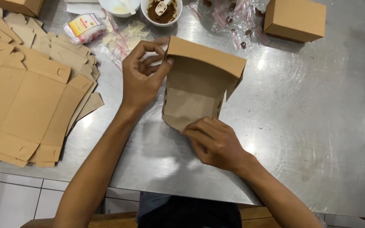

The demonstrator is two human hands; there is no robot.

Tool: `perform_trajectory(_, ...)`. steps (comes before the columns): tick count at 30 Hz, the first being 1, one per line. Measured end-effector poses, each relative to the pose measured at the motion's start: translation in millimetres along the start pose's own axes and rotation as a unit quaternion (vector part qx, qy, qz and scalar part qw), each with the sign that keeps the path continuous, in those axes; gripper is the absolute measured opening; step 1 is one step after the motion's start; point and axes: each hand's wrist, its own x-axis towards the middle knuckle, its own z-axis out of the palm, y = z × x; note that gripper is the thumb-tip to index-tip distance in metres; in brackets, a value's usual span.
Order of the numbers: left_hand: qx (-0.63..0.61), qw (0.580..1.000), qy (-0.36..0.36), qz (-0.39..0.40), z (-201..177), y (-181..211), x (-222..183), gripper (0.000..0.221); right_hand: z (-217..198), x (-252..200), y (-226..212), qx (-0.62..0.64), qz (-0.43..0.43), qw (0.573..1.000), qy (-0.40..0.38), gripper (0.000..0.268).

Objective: Assembling a small cardboard box by folding flaps and tucking them into slots, then placing a small packet inside.

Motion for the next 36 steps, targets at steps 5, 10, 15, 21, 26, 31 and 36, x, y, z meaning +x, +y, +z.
perform_trajectory(5, -0.04, 0.995, -0.013, -0.087, -7.4, 10.8, 5.6, 0.027, -1.0, 0.6, 0.6, 0.014, 0.002, 1.0, -0.017, 0.019)
perform_trajectory(10, -0.036, 0.988, 0.01, -0.153, -12.3, 15.7, 6.9, 0.049, 0.9, 0.4, 0.1, 0.005, -0.014, 0.999, -0.035, 0.016)
perform_trajectory(15, 0.055, 0.98, -0.097, -0.163, -8.8, 19.1, 6.5, 0.051, -6.5, 7.1, -1.7, 0.019, -0.018, 0.999, -0.033, 0.015)
perform_trajectory(21, 0.168, 0.974, -0.136, -0.066, -4.8, 3.6, 1.8, 0.062, -13.0, 13.7, -0.6, 0.009, -0.019, 0.999, -0.042, 0.009)
perform_trajectory(26, 0.23, 0.964, -0.13, -0.031, -7.2, -19.2, -0.6, 0.069, -26.1, 51.0, -2.1, 0.011, 0.002, 1.0, 0.003, 0.013)
perform_trajectory(31, 0.204, 0.974, -0.096, 0.008, -3.7, -43.2, 2.5, 0.059, -28.0, 132.3, 20.3, -0.042, -0.012, 0.999, 0.011, 0.011)
perform_trajectory(36, 0.231, 0.966, -0.097, -0.072, -5.3, -52.9, 4.7, 0.042, 32.9, 215.5, 82.1, -0.203, -0.045, 0.961, -0.181, 0.022)
